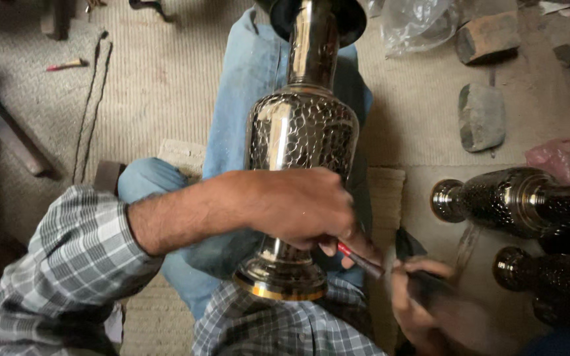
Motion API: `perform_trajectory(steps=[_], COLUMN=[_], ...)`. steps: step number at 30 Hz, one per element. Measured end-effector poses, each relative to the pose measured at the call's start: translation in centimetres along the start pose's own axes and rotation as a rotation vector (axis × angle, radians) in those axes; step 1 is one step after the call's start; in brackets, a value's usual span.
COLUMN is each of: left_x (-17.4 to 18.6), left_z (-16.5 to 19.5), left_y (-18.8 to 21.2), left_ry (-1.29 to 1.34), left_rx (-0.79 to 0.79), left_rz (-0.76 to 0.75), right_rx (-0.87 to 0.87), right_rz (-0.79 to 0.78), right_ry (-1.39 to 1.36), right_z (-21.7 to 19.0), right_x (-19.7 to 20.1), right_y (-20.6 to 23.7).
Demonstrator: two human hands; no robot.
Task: The person sits on the floor holding a small punch against a brass vase and repeatedly strikes the punch with a hammer, chasing an engraved pattern into the vase surface. The person repositions the punch around the vase body to continue the pattern across different areas.
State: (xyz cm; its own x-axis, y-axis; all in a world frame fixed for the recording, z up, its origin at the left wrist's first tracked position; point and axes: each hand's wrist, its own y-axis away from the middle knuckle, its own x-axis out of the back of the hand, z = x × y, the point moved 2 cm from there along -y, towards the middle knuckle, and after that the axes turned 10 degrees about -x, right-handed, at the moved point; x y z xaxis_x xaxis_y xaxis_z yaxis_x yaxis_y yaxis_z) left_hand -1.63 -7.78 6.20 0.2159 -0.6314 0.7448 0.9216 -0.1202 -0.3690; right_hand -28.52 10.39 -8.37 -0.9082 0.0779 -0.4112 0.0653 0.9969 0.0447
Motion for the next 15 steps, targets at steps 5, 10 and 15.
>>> perform_trajectory(steps=[5, 10, 15], left_x=[-1.1, -0.5, -0.4], left_z=[-0.2, -0.1, -0.1], left_y=[-0.5, -0.4, -0.4], left_ry=[0.065, 0.059, 0.006], left_rx=[0.083, 0.005, 0.025], left_rz=[-0.112, -0.065, -0.137], right_rx=[0.128, 0.46, 0.472], right_rz=[0.122, 0.283, 0.331], right_ry=[1.261, 0.914, 1.063], right_z=[-1.7, -2.0, -2.1], right_x=[-1.0, -2.6, -3.1], right_y=[1.1, 0.8, 0.2])
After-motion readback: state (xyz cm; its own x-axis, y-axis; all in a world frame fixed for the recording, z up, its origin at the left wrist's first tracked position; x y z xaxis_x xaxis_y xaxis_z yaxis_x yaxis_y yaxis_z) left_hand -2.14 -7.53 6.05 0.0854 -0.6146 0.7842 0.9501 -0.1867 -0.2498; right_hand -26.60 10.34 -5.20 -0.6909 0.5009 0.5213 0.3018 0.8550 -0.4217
